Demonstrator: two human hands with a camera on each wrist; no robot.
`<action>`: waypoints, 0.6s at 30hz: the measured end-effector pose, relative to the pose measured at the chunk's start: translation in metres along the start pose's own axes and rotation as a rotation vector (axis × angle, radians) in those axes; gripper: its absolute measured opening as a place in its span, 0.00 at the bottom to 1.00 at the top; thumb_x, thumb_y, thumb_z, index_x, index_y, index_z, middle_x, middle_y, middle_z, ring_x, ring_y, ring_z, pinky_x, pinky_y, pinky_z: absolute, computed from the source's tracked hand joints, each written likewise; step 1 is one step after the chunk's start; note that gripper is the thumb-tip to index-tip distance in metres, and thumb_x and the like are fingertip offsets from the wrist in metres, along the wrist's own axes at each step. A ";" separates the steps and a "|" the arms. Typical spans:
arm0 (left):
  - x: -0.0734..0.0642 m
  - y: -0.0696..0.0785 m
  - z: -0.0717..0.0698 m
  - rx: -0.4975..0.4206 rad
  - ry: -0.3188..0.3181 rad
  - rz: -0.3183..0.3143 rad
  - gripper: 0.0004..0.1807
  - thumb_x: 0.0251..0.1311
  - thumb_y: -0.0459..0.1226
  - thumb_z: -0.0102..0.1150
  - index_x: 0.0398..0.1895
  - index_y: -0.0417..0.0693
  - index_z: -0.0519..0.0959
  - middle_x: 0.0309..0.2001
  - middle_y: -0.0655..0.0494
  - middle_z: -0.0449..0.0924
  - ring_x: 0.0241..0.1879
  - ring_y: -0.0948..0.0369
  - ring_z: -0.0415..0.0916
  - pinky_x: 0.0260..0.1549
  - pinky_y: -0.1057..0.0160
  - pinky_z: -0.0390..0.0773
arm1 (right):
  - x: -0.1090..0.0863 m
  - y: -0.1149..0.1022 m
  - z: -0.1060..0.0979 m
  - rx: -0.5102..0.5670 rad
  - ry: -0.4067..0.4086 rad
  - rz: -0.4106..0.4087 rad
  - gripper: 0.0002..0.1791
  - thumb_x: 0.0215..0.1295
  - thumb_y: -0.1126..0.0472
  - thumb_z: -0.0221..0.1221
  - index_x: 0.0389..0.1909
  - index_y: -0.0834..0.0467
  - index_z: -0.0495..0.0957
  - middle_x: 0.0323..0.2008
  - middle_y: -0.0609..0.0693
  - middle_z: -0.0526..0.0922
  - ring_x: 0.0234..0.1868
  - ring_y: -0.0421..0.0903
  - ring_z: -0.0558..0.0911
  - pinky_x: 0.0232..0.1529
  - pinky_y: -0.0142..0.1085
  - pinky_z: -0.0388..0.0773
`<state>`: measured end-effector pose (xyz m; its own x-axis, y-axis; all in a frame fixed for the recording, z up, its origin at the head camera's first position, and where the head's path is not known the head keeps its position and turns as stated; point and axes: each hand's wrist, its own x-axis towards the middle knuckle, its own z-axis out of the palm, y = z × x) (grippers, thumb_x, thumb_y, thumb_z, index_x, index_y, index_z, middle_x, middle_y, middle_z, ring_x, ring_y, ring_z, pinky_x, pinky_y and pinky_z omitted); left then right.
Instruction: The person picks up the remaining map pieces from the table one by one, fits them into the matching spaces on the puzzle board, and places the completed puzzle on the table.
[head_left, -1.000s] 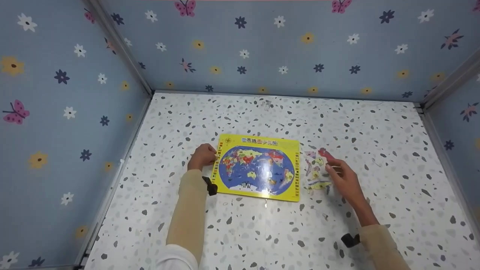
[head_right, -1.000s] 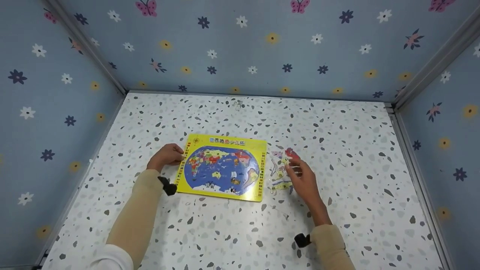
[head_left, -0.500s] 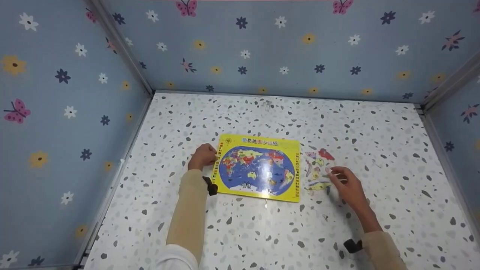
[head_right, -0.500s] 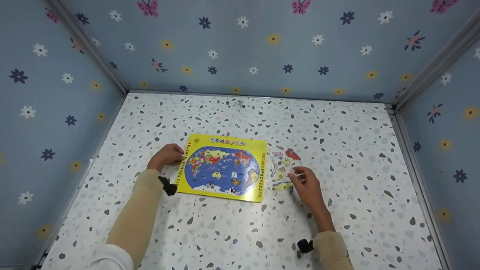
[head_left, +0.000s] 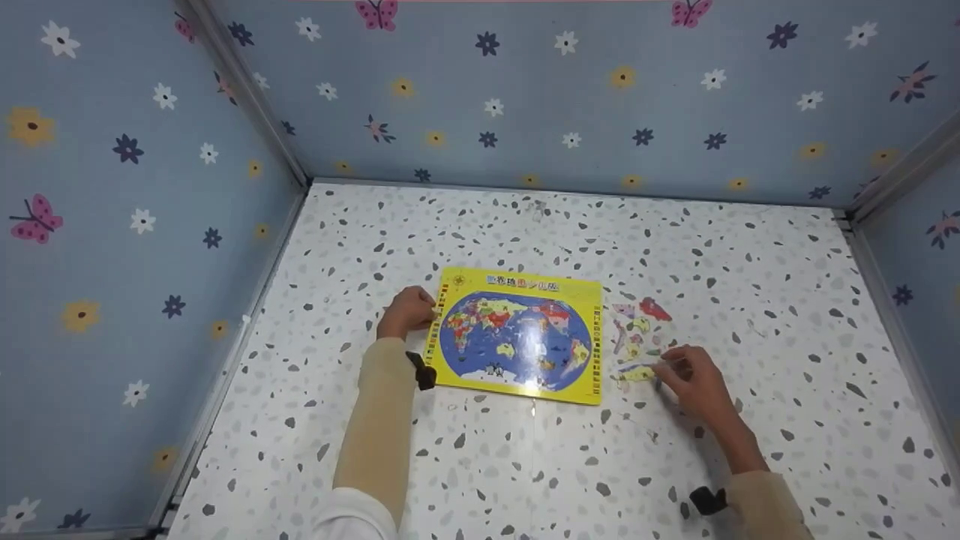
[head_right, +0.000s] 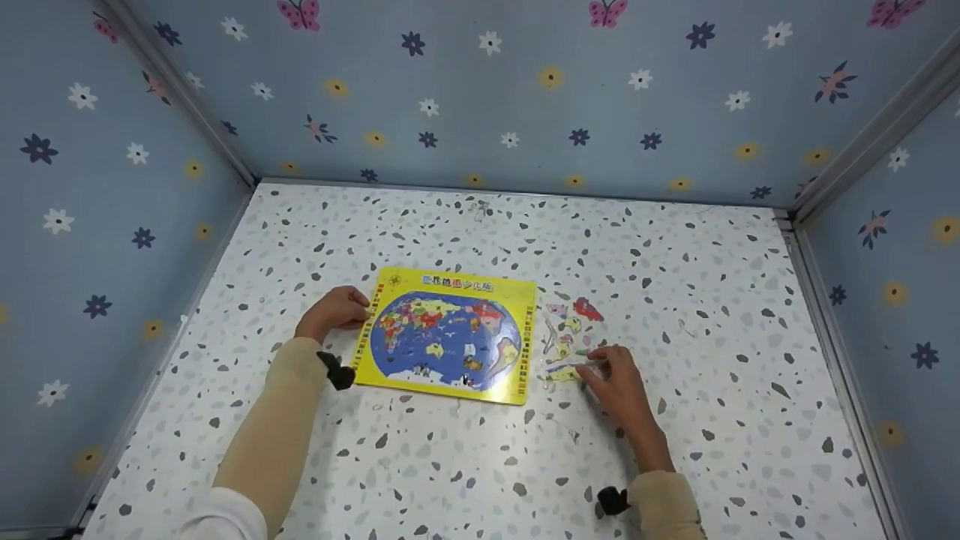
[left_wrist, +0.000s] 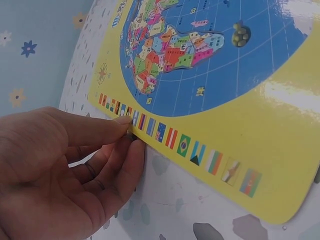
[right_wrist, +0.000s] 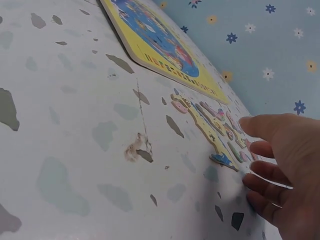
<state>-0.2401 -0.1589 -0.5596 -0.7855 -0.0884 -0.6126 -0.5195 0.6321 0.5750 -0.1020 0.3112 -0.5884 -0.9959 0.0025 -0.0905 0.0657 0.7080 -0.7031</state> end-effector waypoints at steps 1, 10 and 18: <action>0.001 0.000 0.000 -0.002 0.002 -0.006 0.10 0.61 0.32 0.55 0.46 0.43 0.73 0.45 0.49 0.75 0.39 0.58 0.72 0.40 0.62 0.74 | 0.000 0.000 0.000 -0.014 -0.001 -0.005 0.21 0.64 0.45 0.58 0.48 0.58 0.75 0.46 0.54 0.73 0.44 0.48 0.74 0.44 0.40 0.72; -0.001 0.002 0.000 0.011 -0.006 -0.003 0.11 0.62 0.32 0.52 0.47 0.43 0.73 0.46 0.47 0.75 0.41 0.56 0.71 0.42 0.61 0.73 | 0.000 -0.003 0.001 -0.104 -0.031 -0.033 0.18 0.61 0.56 0.64 0.47 0.62 0.76 0.47 0.60 0.69 0.45 0.53 0.73 0.45 0.47 0.71; -0.003 0.002 0.000 0.004 -0.011 -0.011 0.11 0.63 0.32 0.51 0.48 0.43 0.72 0.46 0.48 0.74 0.41 0.56 0.71 0.42 0.61 0.73 | 0.001 -0.002 0.003 -0.122 -0.035 -0.035 0.16 0.61 0.59 0.63 0.47 0.60 0.76 0.49 0.59 0.68 0.48 0.55 0.74 0.48 0.48 0.72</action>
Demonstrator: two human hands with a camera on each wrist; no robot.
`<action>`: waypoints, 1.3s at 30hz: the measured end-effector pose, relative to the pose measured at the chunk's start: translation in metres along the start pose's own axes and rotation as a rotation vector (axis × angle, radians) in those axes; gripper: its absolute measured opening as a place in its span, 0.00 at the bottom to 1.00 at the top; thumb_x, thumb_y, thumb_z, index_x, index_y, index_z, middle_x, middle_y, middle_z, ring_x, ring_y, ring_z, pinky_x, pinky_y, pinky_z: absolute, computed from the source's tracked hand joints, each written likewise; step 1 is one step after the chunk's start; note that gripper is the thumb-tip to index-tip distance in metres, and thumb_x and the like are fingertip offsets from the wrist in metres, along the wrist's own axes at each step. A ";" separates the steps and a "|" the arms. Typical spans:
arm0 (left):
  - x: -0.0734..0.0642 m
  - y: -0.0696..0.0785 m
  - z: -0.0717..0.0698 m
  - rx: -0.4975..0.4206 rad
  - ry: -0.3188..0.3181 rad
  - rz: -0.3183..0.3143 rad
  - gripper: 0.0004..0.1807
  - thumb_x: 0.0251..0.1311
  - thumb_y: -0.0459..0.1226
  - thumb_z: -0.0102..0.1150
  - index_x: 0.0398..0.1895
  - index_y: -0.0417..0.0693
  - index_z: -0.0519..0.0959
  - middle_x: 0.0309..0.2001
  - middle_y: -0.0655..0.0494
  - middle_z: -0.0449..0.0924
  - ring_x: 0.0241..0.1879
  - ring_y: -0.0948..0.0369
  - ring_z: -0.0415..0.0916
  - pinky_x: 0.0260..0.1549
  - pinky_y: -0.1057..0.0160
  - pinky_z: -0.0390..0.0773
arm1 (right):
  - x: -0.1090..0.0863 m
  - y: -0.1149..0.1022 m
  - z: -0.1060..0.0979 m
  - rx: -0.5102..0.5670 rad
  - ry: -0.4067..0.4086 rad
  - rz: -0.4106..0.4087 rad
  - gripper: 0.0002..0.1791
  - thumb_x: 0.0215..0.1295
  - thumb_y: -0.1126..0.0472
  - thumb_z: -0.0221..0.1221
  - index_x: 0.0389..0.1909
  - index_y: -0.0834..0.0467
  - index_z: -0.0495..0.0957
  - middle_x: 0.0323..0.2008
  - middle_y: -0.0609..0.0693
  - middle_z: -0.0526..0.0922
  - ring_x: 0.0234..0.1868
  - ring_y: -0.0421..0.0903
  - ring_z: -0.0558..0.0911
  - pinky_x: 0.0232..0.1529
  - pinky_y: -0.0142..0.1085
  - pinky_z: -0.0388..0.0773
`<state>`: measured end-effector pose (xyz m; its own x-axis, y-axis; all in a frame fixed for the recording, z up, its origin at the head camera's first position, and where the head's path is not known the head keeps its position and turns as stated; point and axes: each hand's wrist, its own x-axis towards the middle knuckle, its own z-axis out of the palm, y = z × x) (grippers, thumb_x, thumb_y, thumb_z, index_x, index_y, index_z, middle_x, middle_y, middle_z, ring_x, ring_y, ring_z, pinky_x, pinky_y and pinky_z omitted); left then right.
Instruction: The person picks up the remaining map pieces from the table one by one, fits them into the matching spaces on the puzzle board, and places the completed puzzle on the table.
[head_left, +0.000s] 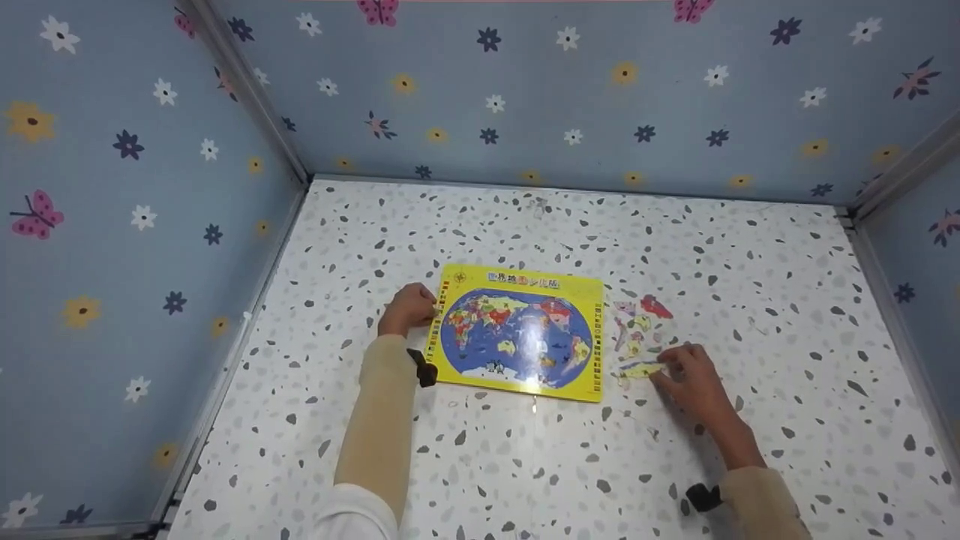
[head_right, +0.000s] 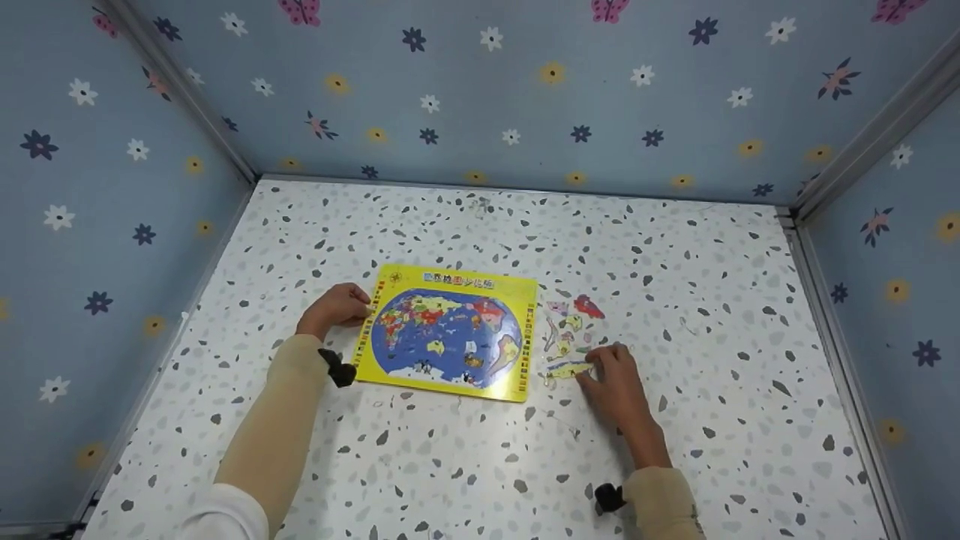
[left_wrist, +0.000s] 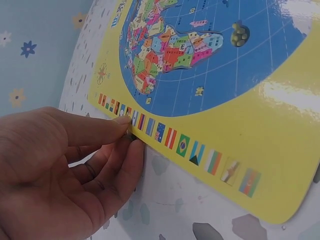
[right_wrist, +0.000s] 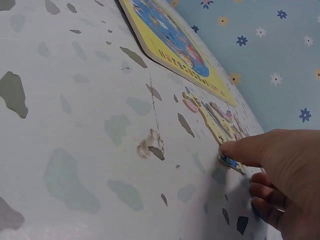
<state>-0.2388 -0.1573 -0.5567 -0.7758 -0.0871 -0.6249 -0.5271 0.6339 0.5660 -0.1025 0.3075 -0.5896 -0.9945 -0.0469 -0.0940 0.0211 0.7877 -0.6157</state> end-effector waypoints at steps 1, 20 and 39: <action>0.000 0.000 0.000 0.000 0.000 0.000 0.11 0.62 0.32 0.51 0.48 0.43 0.72 0.46 0.48 0.74 0.41 0.56 0.71 0.42 0.61 0.73 | 0.000 0.000 0.000 0.001 0.003 -0.004 0.15 0.61 0.59 0.63 0.47 0.60 0.76 0.49 0.59 0.69 0.48 0.55 0.74 0.48 0.48 0.73; 0.009 -0.006 0.001 -0.007 0.004 0.017 0.12 0.61 0.32 0.53 0.48 0.42 0.73 0.47 0.46 0.76 0.39 0.57 0.73 0.40 0.62 0.74 | 0.002 0.000 0.000 0.018 -0.002 -0.020 0.12 0.62 0.60 0.63 0.43 0.61 0.76 0.48 0.59 0.69 0.49 0.57 0.74 0.50 0.52 0.72; 0.007 -0.005 0.000 -0.027 -0.003 0.014 0.12 0.61 0.32 0.53 0.48 0.42 0.73 0.47 0.46 0.76 0.38 0.58 0.73 0.38 0.63 0.74 | 0.001 0.001 -0.005 0.063 -0.067 0.093 0.20 0.62 0.50 0.62 0.49 0.58 0.75 0.46 0.56 0.77 0.48 0.52 0.74 0.51 0.47 0.70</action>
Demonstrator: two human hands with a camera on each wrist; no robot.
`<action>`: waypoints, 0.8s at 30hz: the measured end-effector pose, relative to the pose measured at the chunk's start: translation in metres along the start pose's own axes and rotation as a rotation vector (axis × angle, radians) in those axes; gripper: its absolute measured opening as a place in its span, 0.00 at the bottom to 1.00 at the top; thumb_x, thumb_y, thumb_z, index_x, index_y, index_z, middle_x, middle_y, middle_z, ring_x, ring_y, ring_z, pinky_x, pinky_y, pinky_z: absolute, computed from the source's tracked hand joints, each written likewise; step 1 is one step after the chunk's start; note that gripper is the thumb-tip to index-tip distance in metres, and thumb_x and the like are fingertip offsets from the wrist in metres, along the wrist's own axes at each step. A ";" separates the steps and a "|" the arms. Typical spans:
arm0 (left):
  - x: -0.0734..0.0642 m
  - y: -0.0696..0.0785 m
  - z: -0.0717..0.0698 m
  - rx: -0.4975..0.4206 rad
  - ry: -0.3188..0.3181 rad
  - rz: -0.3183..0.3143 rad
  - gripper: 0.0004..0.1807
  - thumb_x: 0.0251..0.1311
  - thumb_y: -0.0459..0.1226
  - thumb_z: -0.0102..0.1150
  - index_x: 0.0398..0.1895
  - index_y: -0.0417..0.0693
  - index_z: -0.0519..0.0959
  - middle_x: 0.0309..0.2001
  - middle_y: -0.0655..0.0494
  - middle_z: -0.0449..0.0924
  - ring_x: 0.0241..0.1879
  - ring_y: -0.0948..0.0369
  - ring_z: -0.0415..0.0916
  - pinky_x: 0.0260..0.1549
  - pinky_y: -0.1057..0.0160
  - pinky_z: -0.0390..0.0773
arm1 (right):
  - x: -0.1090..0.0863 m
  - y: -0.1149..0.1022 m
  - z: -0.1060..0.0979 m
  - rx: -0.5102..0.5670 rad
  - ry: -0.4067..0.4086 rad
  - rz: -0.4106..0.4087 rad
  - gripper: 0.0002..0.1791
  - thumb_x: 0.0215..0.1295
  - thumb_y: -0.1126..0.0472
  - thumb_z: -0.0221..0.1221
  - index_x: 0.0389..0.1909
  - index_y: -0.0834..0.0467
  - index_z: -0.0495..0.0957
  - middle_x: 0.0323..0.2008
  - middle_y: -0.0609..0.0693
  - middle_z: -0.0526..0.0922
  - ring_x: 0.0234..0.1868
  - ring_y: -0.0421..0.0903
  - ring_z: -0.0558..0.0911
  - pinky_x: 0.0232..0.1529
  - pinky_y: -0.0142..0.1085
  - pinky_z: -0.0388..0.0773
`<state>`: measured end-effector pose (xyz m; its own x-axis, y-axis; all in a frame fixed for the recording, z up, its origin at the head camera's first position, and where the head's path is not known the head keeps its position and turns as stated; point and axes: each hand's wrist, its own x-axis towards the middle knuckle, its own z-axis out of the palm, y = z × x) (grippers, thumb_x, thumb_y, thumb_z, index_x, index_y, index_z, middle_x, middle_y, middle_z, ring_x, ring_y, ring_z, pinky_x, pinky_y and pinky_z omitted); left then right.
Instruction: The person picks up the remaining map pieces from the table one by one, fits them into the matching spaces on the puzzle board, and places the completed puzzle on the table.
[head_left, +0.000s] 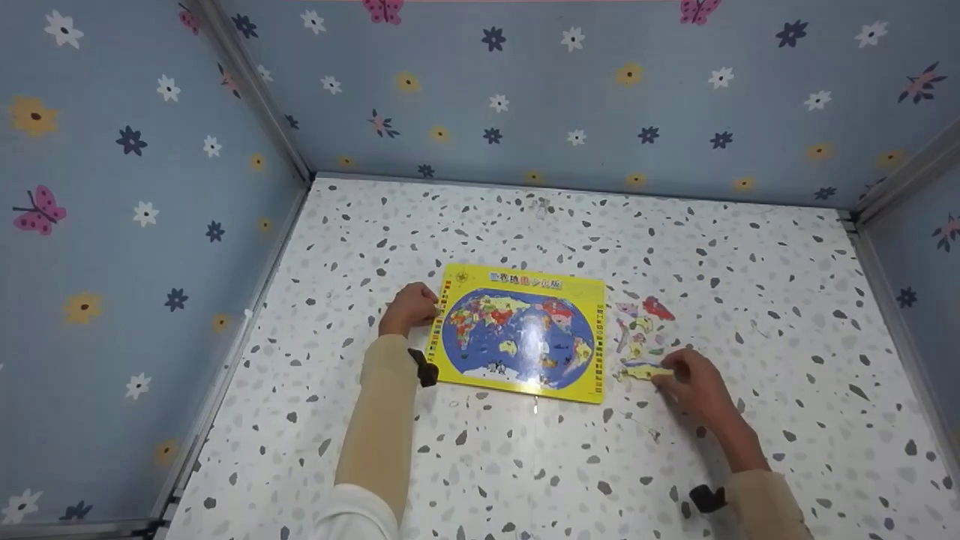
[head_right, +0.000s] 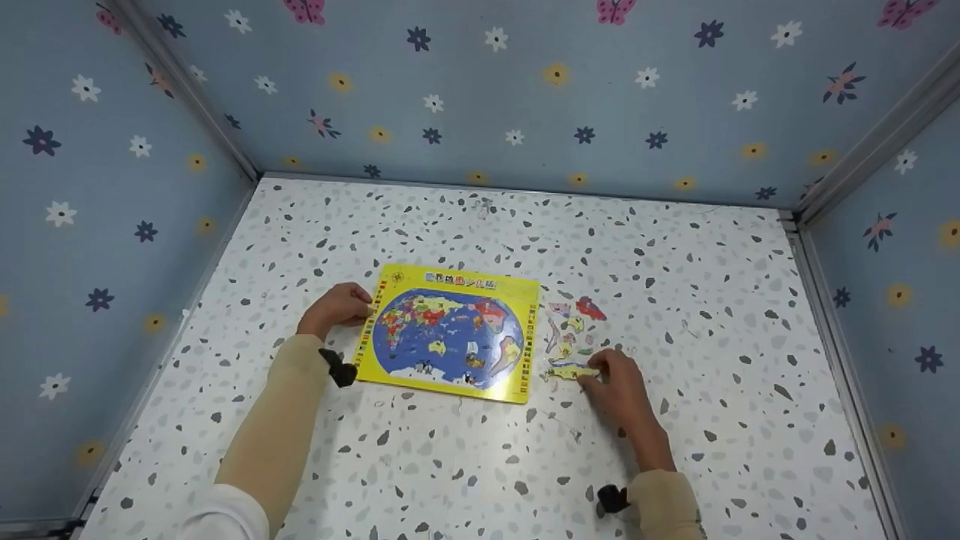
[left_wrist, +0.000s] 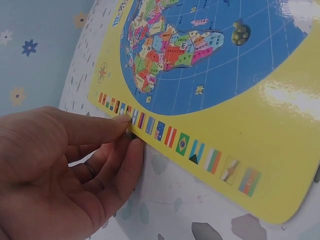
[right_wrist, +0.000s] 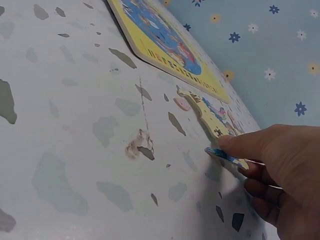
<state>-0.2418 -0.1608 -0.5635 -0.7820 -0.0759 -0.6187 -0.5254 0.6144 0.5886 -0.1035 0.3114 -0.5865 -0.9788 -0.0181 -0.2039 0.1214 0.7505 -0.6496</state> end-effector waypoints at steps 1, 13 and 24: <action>-0.001 0.000 0.000 0.000 -0.001 -0.002 0.12 0.61 0.32 0.53 0.48 0.42 0.73 0.47 0.46 0.75 0.38 0.58 0.73 0.37 0.63 0.74 | -0.001 0.000 -0.001 0.003 -0.005 0.000 0.20 0.62 0.50 0.62 0.49 0.58 0.75 0.47 0.56 0.77 0.49 0.52 0.74 0.51 0.46 0.70; -0.002 0.001 -0.001 0.006 -0.002 -0.005 0.11 0.61 0.32 0.53 0.47 0.42 0.73 0.46 0.47 0.76 0.38 0.57 0.72 0.37 0.64 0.74 | -0.006 0.005 -0.014 0.097 -0.086 0.058 0.17 0.66 0.47 0.57 0.46 0.54 0.80 0.36 0.53 0.80 0.26 0.46 0.75 0.26 0.36 0.74; -0.002 -0.001 0.000 -0.013 -0.001 0.001 0.11 0.61 0.31 0.53 0.47 0.42 0.73 0.46 0.46 0.76 0.38 0.57 0.72 0.36 0.63 0.74 | -0.006 0.009 -0.022 0.186 -0.080 0.049 0.22 0.64 0.42 0.57 0.47 0.55 0.81 0.44 0.53 0.82 0.34 0.48 0.78 0.30 0.37 0.77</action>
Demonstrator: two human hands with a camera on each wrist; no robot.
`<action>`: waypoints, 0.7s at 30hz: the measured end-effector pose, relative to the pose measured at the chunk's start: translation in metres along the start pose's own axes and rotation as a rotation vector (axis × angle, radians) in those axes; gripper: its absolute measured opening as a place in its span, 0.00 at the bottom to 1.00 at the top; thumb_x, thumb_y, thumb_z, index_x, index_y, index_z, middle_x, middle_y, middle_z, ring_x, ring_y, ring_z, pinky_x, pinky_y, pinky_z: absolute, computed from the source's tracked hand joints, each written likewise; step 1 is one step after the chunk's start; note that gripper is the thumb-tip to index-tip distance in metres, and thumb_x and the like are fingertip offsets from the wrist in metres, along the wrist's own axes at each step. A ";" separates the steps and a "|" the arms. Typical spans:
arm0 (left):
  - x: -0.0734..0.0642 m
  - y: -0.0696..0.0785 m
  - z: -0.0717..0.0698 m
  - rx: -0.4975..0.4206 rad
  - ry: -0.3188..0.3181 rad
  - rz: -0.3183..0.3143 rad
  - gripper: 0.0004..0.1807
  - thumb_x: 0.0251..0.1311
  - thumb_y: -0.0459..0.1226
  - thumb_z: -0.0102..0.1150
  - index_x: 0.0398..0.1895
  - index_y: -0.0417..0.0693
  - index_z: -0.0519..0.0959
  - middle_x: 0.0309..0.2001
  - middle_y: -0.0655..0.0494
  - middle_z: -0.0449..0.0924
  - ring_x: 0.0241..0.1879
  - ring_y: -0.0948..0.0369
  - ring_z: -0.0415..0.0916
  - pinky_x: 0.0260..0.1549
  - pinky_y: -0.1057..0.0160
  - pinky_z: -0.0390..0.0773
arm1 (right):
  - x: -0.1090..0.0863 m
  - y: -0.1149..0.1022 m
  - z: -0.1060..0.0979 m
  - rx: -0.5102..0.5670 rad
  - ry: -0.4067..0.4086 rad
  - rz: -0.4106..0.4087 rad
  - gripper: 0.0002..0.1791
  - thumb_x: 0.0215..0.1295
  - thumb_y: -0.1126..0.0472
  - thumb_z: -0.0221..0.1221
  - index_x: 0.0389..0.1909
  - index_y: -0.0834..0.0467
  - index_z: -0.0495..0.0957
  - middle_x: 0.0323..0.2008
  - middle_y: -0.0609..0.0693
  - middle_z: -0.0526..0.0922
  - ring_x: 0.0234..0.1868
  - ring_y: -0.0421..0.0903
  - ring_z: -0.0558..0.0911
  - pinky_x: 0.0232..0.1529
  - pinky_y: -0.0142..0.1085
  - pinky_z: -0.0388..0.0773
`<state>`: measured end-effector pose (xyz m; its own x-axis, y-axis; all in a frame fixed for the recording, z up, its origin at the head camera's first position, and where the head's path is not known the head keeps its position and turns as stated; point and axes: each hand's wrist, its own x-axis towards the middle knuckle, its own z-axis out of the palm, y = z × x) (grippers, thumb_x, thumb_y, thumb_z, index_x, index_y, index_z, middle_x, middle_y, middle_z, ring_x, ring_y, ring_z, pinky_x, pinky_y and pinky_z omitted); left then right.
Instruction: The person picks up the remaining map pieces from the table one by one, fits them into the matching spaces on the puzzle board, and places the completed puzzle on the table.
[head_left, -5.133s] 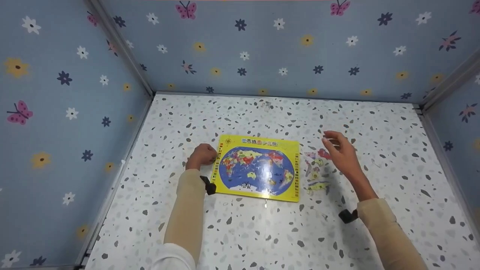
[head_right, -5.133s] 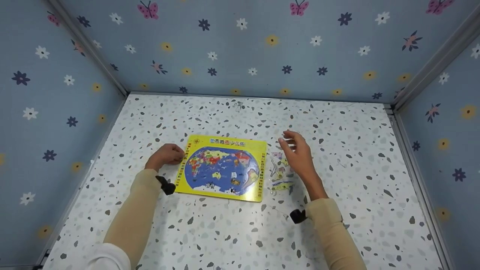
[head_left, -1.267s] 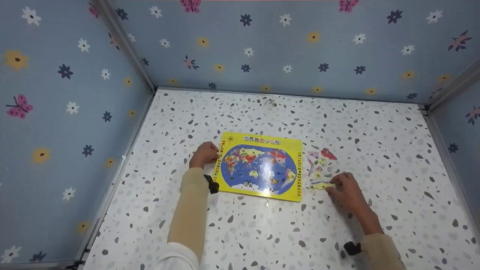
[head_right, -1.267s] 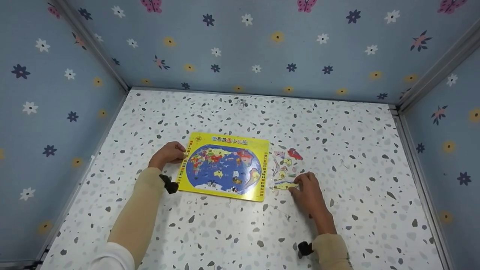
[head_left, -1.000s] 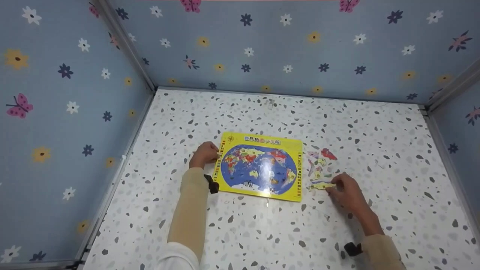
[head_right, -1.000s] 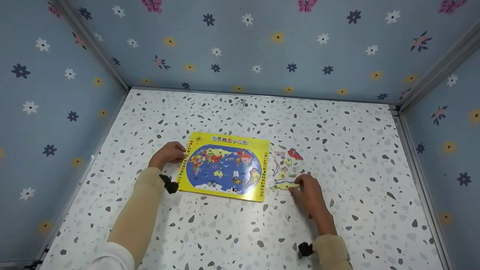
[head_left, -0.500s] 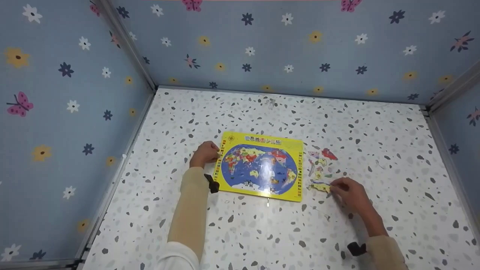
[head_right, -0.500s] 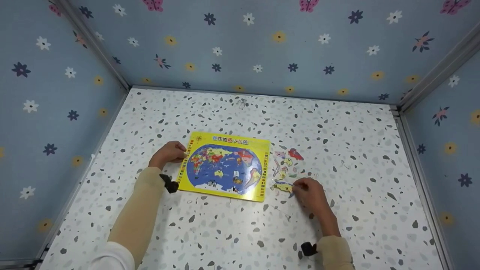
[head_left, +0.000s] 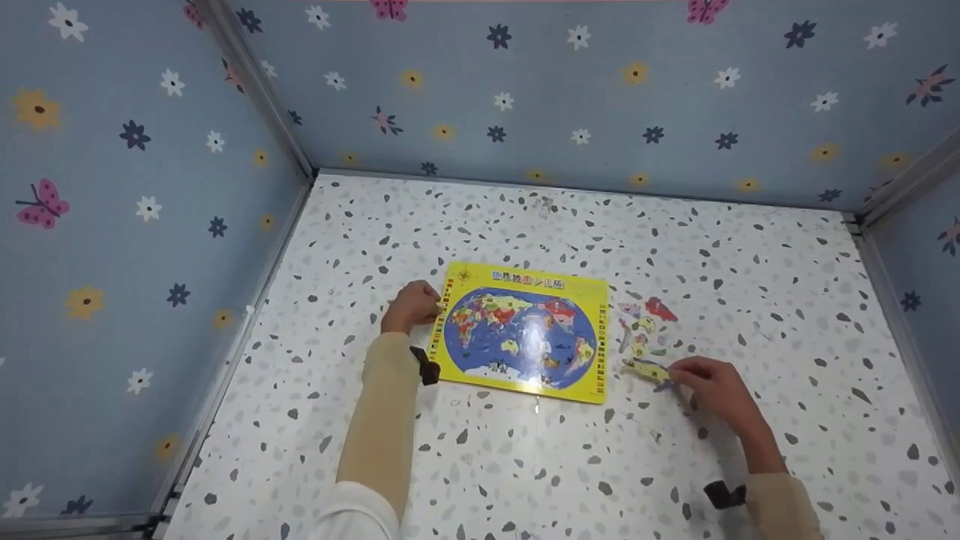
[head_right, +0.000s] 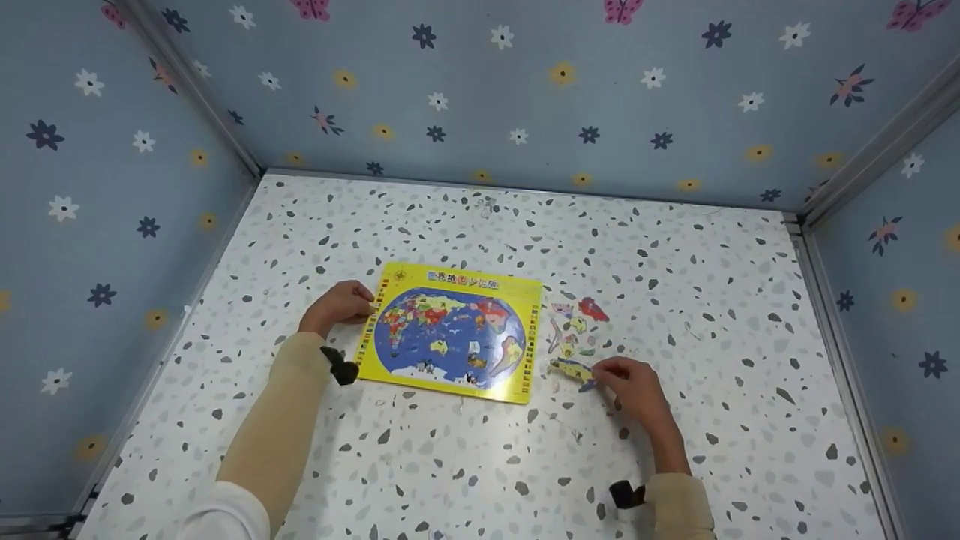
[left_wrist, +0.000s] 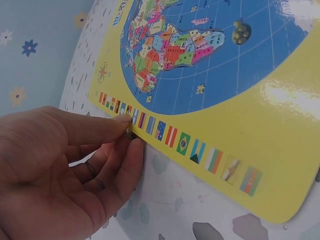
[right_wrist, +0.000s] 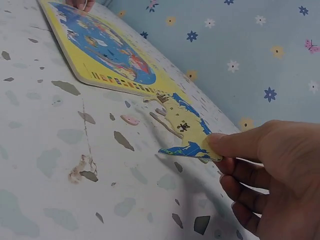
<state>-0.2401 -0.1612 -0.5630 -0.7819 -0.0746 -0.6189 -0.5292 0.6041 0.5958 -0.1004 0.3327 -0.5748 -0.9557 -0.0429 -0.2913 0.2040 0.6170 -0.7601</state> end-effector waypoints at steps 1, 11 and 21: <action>0.000 0.001 0.000 -0.003 0.001 -0.003 0.11 0.61 0.31 0.53 0.47 0.42 0.73 0.46 0.46 0.76 0.38 0.57 0.72 0.37 0.63 0.74 | 0.001 0.000 0.000 0.007 0.002 0.001 0.22 0.64 0.42 0.57 0.47 0.54 0.81 0.44 0.53 0.82 0.33 0.48 0.78 0.30 0.37 0.77; -0.003 0.003 0.000 0.007 0.006 -0.005 0.12 0.62 0.31 0.52 0.49 0.42 0.72 0.48 0.46 0.76 0.39 0.58 0.73 0.40 0.62 0.75 | 0.005 -0.014 0.002 0.048 0.034 -0.002 0.24 0.64 0.41 0.57 0.47 0.56 0.82 0.43 0.53 0.82 0.33 0.48 0.75 0.32 0.36 0.74; -0.008 0.006 0.000 0.040 0.009 -0.014 0.12 0.62 0.32 0.51 0.49 0.42 0.72 0.47 0.47 0.75 0.42 0.56 0.71 0.45 0.60 0.73 | 0.015 -0.031 0.011 0.057 0.064 -0.027 0.26 0.63 0.39 0.56 0.47 0.56 0.81 0.49 0.52 0.81 0.46 0.42 0.75 0.45 0.31 0.71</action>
<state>-0.2368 -0.1573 -0.5546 -0.7777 -0.0904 -0.6221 -0.5266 0.6341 0.5662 -0.1190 0.3045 -0.5620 -0.9723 -0.0073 -0.2338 0.1879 0.5708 -0.7993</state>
